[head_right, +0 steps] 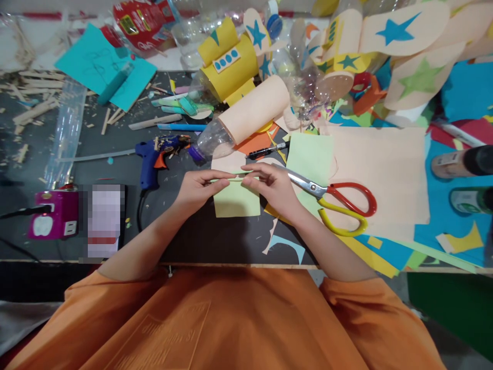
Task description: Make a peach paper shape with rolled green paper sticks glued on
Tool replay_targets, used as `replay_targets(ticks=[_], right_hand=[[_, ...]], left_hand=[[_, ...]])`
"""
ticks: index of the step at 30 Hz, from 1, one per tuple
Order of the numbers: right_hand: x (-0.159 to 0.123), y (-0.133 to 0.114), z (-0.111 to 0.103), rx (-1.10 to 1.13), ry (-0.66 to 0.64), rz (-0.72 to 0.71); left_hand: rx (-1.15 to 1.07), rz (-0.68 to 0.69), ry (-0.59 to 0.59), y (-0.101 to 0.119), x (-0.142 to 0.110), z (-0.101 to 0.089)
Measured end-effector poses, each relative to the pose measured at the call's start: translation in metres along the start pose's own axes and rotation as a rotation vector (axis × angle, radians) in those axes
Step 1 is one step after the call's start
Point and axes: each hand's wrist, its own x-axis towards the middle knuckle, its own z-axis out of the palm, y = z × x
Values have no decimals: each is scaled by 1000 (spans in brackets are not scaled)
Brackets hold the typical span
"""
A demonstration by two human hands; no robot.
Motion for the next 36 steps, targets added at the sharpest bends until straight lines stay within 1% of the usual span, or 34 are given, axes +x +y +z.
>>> replay_targets(ticks=[4,8,14,19,26,36], right_hand=[[0,1,-1,10,-6,15],[-1,6,-3,66,-14,24],[0,7,-8,-12,1,-6],[2,5,-7,40,11,-6],[3,-2,-5,36,21,18],[4,-3,-5,57,23,41]], left_hand=[[8,11,3,1,0,-2],[6,23,-30,2,0,-5],[-36,19,-76,4,2,-8],[-59,-3,-118,6,4,-13],[-52,-28,-53,4,6,-14],[-13,-32,-27,0,5,-13]])
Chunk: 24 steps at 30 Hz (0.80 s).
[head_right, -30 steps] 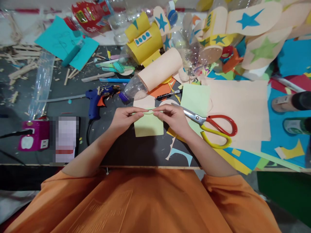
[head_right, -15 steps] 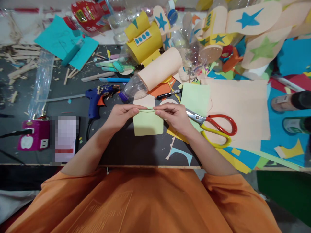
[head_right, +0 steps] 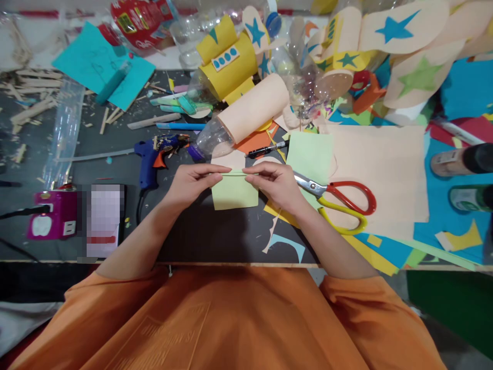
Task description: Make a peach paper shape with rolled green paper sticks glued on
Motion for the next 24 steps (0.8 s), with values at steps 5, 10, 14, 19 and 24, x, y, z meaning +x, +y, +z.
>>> replay_targets(ticks=[5,10,14,19,24], right_hand=[[-1,-4,0,-4,-11,35],[-1,-3,-1,-10,-15,20],[-2,1,1,-35,28,2],[-3,2,2,-38,68,-35],[-1,0,0,-89,-71,-42]], left_hand=[[19,16,-5,-1,0,-1],[8,14,-18,0,0,-2],[4,11,-21,0,0,-1],[-17,-5,-12,0,0,0],[9,25,-15,-1,-1,4]])
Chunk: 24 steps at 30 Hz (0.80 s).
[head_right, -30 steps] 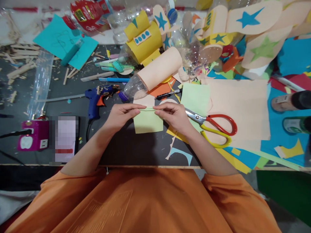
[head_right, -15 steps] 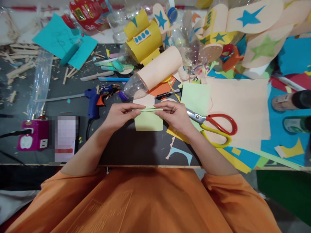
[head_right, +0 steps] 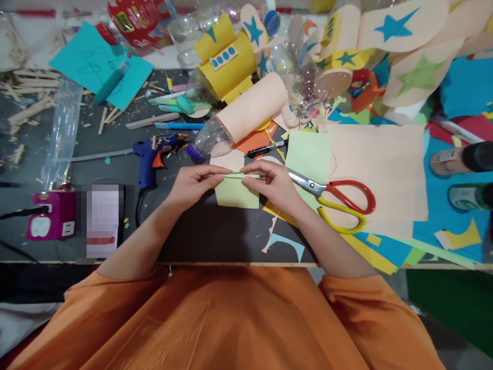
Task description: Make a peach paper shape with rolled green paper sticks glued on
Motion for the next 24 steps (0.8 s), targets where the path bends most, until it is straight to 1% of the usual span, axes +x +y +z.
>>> replay_targets(ticks=[4,8,13,18,24], right_hand=[[-1,2,0,-122,2,-9],[-4,2,3,-172,-10,-13],[-5,1,5,-176,-36,-38],[-4,-1,4,-142,-65,-28],[-3,-3,2,-134,-63,-7]], left_hand=[[21,-7,-24,1,-1,3],[38,-32,-64,0,-1,4],[86,8,-66,-3,-1,4],[97,50,-54,-3,-2,4],[88,18,-66,-1,-1,1]])
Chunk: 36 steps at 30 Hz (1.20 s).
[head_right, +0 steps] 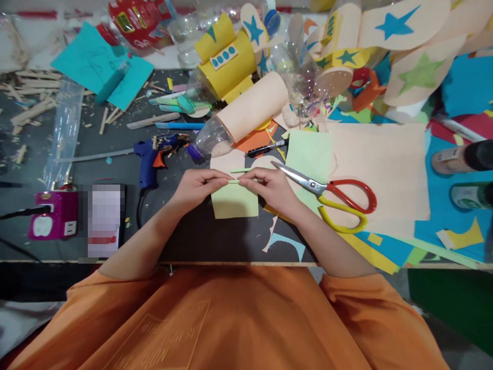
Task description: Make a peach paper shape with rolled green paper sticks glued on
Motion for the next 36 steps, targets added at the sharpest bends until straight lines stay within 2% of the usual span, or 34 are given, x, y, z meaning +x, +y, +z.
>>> replay_targets(ticks=[7,19,26,36], right_hand=[[0,-1,-2,14,-18,19],[2,0,0,199,12,71],[0,9,-1,218,14,102],[-1,14,1,242,54,84]], left_hand=[[-59,-31,-30,3,1,-3],[-45,45,62,-4,0,1],[37,50,114,-1,-2,1],[132,76,111,0,-2,-1]])
